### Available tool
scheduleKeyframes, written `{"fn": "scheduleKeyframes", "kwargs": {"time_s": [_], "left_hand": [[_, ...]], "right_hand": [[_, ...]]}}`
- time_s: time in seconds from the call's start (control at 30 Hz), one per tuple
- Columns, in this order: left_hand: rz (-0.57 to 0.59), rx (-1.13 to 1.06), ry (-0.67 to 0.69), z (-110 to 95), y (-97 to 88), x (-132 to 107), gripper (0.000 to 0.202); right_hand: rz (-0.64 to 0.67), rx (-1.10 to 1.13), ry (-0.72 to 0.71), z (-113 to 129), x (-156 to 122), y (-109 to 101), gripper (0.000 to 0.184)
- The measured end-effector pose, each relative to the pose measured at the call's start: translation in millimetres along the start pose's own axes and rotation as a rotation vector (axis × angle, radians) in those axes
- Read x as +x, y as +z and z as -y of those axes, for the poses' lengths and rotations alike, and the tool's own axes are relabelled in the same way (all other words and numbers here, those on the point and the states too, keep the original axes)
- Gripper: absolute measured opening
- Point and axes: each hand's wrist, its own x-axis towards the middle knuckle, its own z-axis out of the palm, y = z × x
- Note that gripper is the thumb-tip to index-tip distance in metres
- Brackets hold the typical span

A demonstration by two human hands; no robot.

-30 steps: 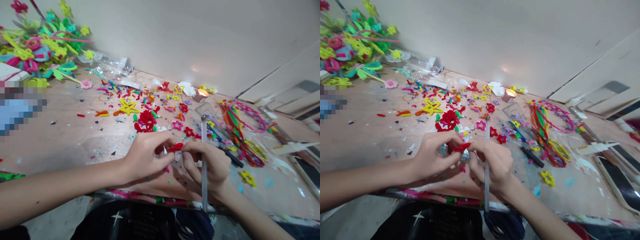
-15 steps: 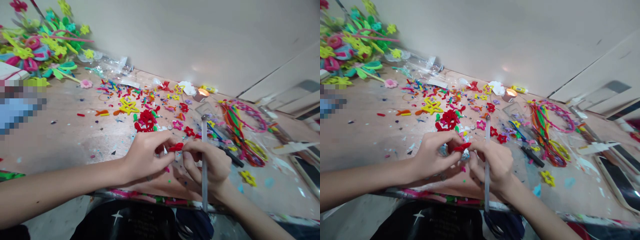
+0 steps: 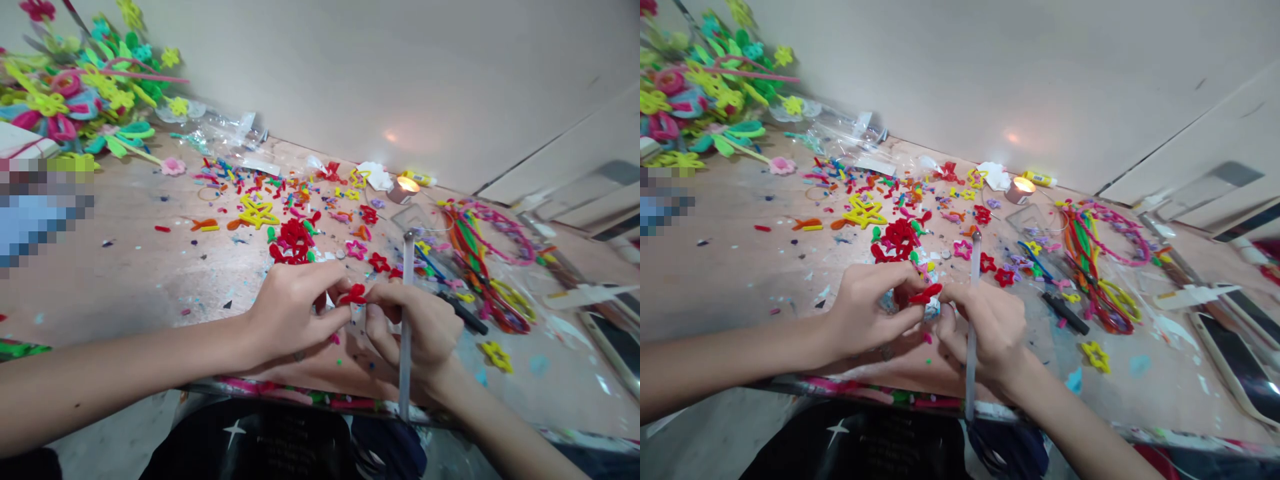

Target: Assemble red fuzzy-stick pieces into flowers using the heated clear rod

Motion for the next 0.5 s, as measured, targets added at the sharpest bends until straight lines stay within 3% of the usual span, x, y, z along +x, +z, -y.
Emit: {"fn": "scheduleKeyframes", "kwargs": {"time_s": [0.2, 0.5], "left_hand": [[0.042, 0.012, 0.034, 1.5, -0.6, -1.5, 0.009], [0.022, -0.046, -0.099, -3.0, -0.4, 3.2, 0.012]], "right_hand": [[-0.022, -0.014, -0.032, -1.5, 1.4, 2.5, 0.018], [-0.036, 0.015, 0.038, 1.3, 1.0, -3.0, 0.017]]}}
